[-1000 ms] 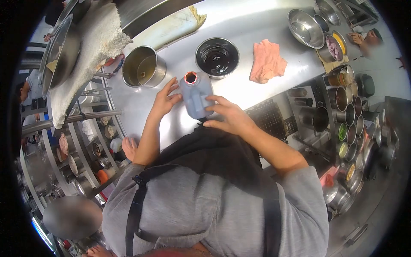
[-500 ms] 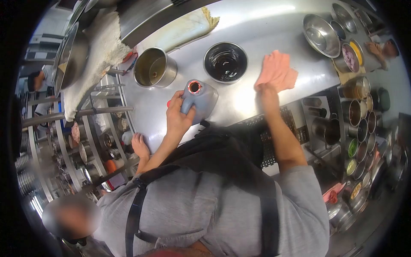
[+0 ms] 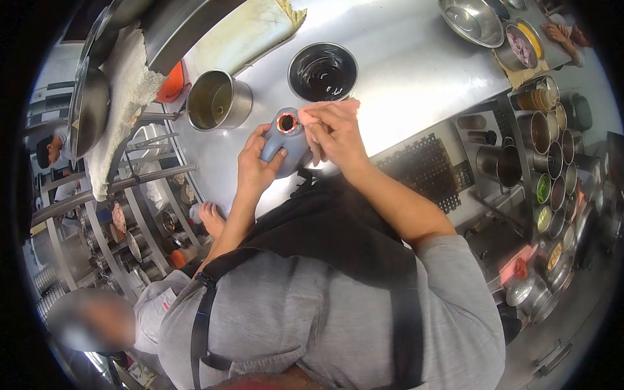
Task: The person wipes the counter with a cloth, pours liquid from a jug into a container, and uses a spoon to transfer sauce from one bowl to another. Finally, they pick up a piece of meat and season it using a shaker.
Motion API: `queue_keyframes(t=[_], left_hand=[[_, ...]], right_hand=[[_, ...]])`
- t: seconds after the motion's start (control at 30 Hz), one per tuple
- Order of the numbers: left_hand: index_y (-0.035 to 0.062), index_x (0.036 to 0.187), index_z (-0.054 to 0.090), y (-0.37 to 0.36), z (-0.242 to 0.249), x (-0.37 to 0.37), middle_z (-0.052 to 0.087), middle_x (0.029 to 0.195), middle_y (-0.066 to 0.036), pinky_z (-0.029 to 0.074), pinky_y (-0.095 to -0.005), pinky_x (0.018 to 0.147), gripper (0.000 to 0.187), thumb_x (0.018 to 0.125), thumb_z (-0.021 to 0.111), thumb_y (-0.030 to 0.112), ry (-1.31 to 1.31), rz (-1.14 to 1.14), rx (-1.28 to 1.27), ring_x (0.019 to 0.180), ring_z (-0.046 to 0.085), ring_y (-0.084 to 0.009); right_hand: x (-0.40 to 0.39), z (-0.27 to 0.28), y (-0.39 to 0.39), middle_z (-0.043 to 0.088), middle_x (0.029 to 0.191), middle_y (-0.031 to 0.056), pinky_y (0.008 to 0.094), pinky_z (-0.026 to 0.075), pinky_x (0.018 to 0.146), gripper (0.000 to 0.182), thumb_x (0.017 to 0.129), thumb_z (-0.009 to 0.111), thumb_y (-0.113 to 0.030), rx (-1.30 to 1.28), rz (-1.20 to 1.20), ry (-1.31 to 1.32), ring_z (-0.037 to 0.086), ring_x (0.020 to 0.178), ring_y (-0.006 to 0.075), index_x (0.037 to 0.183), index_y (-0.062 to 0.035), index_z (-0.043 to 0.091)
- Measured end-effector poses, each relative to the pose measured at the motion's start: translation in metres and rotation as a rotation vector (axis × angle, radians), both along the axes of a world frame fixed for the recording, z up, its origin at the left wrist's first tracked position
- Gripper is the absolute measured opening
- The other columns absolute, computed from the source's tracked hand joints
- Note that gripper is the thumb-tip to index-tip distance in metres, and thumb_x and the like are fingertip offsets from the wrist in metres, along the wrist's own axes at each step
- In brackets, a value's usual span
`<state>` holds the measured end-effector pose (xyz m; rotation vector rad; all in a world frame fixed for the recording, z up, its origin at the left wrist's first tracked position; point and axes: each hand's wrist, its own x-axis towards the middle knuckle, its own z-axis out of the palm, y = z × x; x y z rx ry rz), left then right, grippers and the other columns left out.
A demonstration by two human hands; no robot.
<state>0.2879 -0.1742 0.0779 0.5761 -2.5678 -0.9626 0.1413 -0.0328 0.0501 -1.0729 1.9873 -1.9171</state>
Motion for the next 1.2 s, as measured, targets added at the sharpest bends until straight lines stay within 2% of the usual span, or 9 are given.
queue_keyframes(t=[0.5,0.63,0.73,0.9,0.93,1.0,1.07,1.1,1.2], left_hand=[[-0.0006,0.097,0.053,-0.004,-0.001,0.007,0.049,0.130,-0.024,0.049,-0.0403,0.080,0.034,0.074,0.074,0.014,0.096,-0.019,0.172,0.101,0.061,-0.0349],[0.0033,0.115,0.056,-0.057,-0.015,0.043,0.063,0.115,-0.010,0.051,-0.0298,0.083,0.033,0.085,0.067,0.011,0.241,0.144,0.407,0.102,0.062,-0.0199],[0.0033,0.115,0.058,-0.108,-0.032,0.070,0.068,0.103,-0.014,0.052,-0.0331,0.082,0.031,0.084,0.063,0.008,-0.007,0.386,0.260,0.093,0.067,-0.0253],[0.0106,0.120,0.055,-0.101,-0.102,0.072,0.055,0.113,-0.024,0.050,-0.0474,0.086,0.047,0.074,0.065,0.014,-0.553,0.172,-0.150,0.100,0.059,-0.0395],[0.0114,0.119,0.055,-0.100,-0.120,0.067,0.053,0.113,-0.024,0.050,-0.0471,0.086,0.046,0.074,0.065,0.014,-0.607,0.163,-0.184,0.100,0.058,-0.0402],[0.0105,0.116,0.055,-0.100,-0.129,0.067,0.053,0.111,-0.024,0.049,-0.0473,0.087,0.043,0.073,0.062,0.009,-0.562,0.169,-0.148,0.103,0.056,-0.0410],[0.0058,0.114,0.054,-0.103,-0.120,0.067,0.055,0.108,-0.023,0.048,-0.0477,0.088,0.042,0.074,0.063,0.011,-0.506,0.237,-0.065,0.101,0.056,-0.0425],[0.0035,0.114,0.055,-0.103,-0.106,0.064,0.057,0.108,-0.024,0.049,-0.0473,0.088,0.041,0.076,0.064,0.016,-0.462,0.259,-0.008,0.100,0.057,-0.0420],[0.0015,0.111,0.056,-0.103,-0.075,0.038,0.065,0.098,-0.022,0.051,-0.0440,0.082,0.042,0.081,0.069,0.028,-0.294,0.263,0.105,0.092,0.063,-0.0360]], right_hand=[[-0.020,0.016,0.062,0.064,0.085,-0.0005,0.0215,0.042,0.072,0.017,0.085,0.061,-0.007,0.234,-0.133,-0.470,0.054,0.078,0.0070,0.098,0.0007,0.068],[-0.053,0.051,0.089,0.067,0.089,0.0024,0.0216,0.045,0.070,0.023,0.088,0.066,-0.017,0.106,-0.371,-0.397,0.057,0.078,0.0084,0.102,0.0023,0.068],[-0.072,0.060,0.094,0.066,0.086,0.0034,0.0213,0.044,0.063,0.020,0.088,0.066,-0.012,0.147,-0.395,-0.044,0.057,0.071,0.0073,0.100,0.0027,0.068],[-0.096,-0.027,0.085,0.061,0.080,-0.0002,0.0239,0.044,0.064,0.015,0.089,0.058,-0.012,0.496,-0.180,0.181,0.057,0.077,0.0106,0.089,0.0015,0.065],[-0.101,-0.046,0.080,0.060,0.076,0.0017,0.0286,0.045,0.062,0.014,0.087,0.060,-0.012,0.404,-0.114,-0.154,0.056,0.074,0.0163,0.090,0.0010,0.064],[-0.091,-0.057,0.078,0.059,0.074,0.0110,0.0330,0.046,0.069,0.016,0.083,0.069,-0.014,0.746,-0.154,0.701,0.057,0.072,0.0258,0.091,-0.0009,0.065],[-0.045,-0.066,0.069,0.064,0.105,0.0177,0.0408,0.046,0.089,0.033,0.078,0.066,-0.004,0.372,-0.143,0.104,0.061,0.099,0.0331,0.110,-0.0031,0.061],[-0.021,0.002,0.055,0.064,0.105,0.0177,0.0394,0.047,0.087,0.034,0.078,0.067,-0.004,0.487,0.029,0.552,0.061,0.100,0.0321,0.112,-0.0062,0.063],[0.026,0.049,0.017,0.067,0.101,0.0125,0.0337,0.053,0.073,0.031,0.081,0.069,-0.012,0.343,0.354,0.367,0.066,0.084,0.0250,0.112,-0.0080,0.063]])
